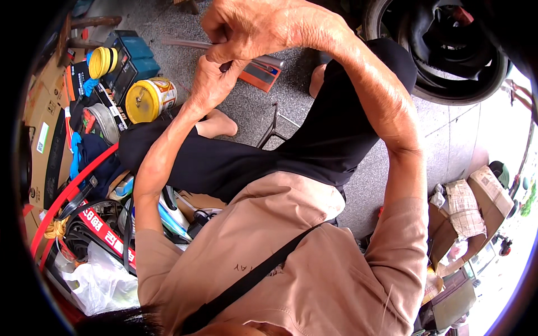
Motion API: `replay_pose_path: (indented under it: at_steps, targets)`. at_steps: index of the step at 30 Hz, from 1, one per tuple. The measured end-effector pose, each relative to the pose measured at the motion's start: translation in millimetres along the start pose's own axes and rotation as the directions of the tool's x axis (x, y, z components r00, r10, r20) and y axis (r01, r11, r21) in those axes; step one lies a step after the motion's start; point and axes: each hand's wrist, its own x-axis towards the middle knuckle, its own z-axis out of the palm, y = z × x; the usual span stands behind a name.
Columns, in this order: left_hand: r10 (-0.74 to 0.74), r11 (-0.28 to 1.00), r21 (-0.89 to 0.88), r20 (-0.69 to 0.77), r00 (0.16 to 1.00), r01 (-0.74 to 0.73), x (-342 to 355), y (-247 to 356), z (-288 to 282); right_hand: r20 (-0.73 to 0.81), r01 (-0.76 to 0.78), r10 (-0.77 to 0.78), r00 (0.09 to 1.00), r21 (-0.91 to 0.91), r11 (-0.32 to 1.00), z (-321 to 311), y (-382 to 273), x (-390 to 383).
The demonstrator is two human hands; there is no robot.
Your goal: The recorder uses a screwdriver and a metal rod to maintain or repair a motorcycle battery.
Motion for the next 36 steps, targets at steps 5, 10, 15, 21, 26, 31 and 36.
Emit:
replay_pose_path:
  at_steps: [5,10,15,21,26,31,36]
  targets:
    - [0.053,0.998,-0.022,0.080,0.995,-0.051,-8,13,7,0.117,0.065,-0.074,0.990,0.072,0.995,-8,-2,-9]
    - [0.152,0.988,-0.028,0.065,0.986,-0.150,-21,23,14,0.208,-0.029,0.013,0.978,0.075,0.997,1,-8,-23]
    - [0.228,0.970,0.083,0.018,0.973,-0.229,-26,18,14,0.293,-0.069,0.054,0.955,0.039,0.997,0,-10,-28]
    - [0.298,0.933,0.166,0.142,0.944,-0.320,-38,18,17,0.323,-0.049,0.037,0.946,0.029,0.998,6,-14,-34]
    - [0.234,0.972,-0.045,0.050,0.971,-0.231,-29,18,16,0.008,0.100,-0.100,0.995,-0.018,0.995,13,-13,-29]
    - [0.178,0.984,-0.023,0.067,0.982,-0.176,-24,19,15,-0.060,0.024,-0.032,0.998,-0.134,0.991,26,-19,-30]
    - [0.145,0.988,0.041,0.025,0.989,-0.146,-28,18,17,-0.210,-0.202,0.206,0.956,0.045,0.978,28,-20,-28]
